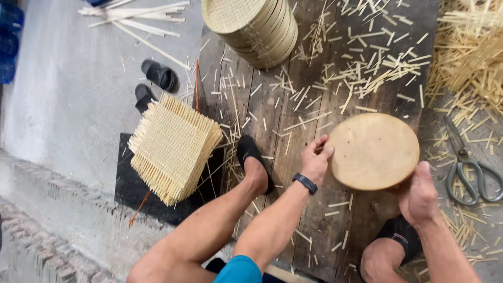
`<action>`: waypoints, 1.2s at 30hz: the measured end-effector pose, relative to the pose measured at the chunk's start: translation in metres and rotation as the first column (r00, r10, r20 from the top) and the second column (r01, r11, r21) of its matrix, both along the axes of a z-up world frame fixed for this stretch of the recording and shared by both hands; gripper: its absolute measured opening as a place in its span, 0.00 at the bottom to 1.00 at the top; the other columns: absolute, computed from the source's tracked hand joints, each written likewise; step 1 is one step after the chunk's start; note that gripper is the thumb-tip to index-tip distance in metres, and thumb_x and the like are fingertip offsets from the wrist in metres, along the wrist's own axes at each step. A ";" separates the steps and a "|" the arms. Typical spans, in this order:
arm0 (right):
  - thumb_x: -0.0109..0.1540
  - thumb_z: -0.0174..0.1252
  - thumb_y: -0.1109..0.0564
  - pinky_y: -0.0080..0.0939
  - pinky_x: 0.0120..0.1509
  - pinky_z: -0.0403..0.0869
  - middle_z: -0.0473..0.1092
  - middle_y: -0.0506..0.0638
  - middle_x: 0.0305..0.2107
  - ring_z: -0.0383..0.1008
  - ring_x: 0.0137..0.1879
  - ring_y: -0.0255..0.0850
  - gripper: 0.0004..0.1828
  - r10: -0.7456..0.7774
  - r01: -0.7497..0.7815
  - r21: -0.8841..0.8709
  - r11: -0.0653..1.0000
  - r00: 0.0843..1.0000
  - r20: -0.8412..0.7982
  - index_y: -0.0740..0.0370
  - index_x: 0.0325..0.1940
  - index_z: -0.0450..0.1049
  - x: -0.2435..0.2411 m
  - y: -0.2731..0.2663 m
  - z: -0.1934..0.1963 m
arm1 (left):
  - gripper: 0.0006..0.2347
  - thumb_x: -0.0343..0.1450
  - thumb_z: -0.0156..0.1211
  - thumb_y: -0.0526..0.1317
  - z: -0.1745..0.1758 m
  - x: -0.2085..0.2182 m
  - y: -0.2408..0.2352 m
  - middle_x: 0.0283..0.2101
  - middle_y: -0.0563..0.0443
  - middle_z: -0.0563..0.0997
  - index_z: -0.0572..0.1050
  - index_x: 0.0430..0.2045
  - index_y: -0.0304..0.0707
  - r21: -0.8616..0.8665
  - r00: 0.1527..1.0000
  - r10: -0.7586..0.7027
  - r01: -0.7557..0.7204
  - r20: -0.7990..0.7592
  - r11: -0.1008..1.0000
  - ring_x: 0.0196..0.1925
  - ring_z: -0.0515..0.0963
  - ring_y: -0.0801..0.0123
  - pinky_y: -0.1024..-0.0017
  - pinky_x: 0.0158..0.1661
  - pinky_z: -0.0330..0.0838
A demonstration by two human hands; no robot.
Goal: The recorder is crafting a bamboo steamer by weaving bamboo strips and trimming the edges with shears.
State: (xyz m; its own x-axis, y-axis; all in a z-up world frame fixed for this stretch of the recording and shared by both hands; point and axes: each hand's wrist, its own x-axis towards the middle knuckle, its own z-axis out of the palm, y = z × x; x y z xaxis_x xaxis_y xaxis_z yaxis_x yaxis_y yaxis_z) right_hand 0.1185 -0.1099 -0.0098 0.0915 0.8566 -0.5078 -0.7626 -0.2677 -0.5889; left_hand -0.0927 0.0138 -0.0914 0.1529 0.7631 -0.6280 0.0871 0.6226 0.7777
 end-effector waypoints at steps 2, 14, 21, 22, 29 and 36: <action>0.72 0.45 0.43 0.53 0.66 0.67 0.71 0.59 0.57 0.70 0.60 0.49 0.32 0.042 -0.023 -0.067 0.997 0.957 0.288 0.73 0.69 0.64 -0.003 -0.007 -0.034 | 0.18 0.69 0.65 0.32 0.006 -0.011 0.003 0.50 0.46 0.82 0.76 0.55 0.34 0.233 0.992 0.120 -0.122 0.024 0.965 0.47 0.80 0.71 0.71 0.50 0.77; 0.71 0.50 0.46 0.51 0.48 0.75 0.74 0.59 0.47 0.76 0.47 0.49 0.23 0.297 -0.255 -0.327 0.910 0.951 0.085 0.68 0.60 0.68 -0.035 -0.047 -0.067 | 0.36 0.60 0.67 0.37 0.169 -0.339 0.121 0.66 0.23 0.60 0.57 0.63 0.25 -0.173 -0.204 -0.098 0.391 -0.974 0.904 0.67 0.61 0.36 0.52 0.64 0.58; 0.71 0.51 0.46 0.50 0.50 0.74 0.74 0.59 0.44 0.75 0.47 0.47 0.24 0.324 -0.265 -0.373 0.889 0.941 0.103 0.69 0.60 0.68 -0.036 -0.056 -0.074 | 0.07 0.66 0.64 0.40 0.234 -0.339 0.131 0.27 0.36 0.81 0.84 0.32 0.40 0.129 0.135 0.057 0.620 -0.989 0.774 0.33 0.82 0.42 0.55 0.38 0.76; 0.71 0.51 0.46 0.50 0.50 0.74 0.73 0.60 0.44 0.75 0.47 0.47 0.24 0.310 -0.254 -0.356 0.899 0.944 0.111 0.70 0.59 0.68 -0.035 -0.056 -0.077 | 0.08 0.65 0.65 0.40 0.243 -0.322 0.134 0.25 0.37 0.81 0.84 0.33 0.38 0.179 0.237 0.032 0.636 -0.971 0.751 0.29 0.82 0.48 0.58 0.36 0.77; 0.72 0.51 0.46 0.49 0.49 0.74 0.73 0.61 0.43 0.75 0.46 0.48 0.23 0.265 -0.185 -0.359 0.915 0.946 0.186 0.70 0.58 0.68 -0.021 -0.063 -0.057 | 0.17 0.60 0.81 0.38 0.191 -0.334 0.157 0.38 0.45 0.86 0.82 0.39 0.36 0.272 0.538 -0.072 0.533 -0.840 0.801 0.36 0.86 0.70 0.72 0.39 0.81; 0.74 0.53 0.44 0.47 0.48 0.72 0.70 0.59 0.46 0.73 0.46 0.48 0.26 0.061 0.082 -0.271 0.959 0.875 0.481 0.70 0.64 0.66 0.010 -0.074 -0.052 | 0.06 0.64 0.65 0.31 0.325 -0.181 0.093 0.36 0.48 0.86 0.83 0.31 0.39 0.325 0.119 0.482 0.871 -0.868 0.369 0.36 0.82 0.62 0.64 0.37 0.78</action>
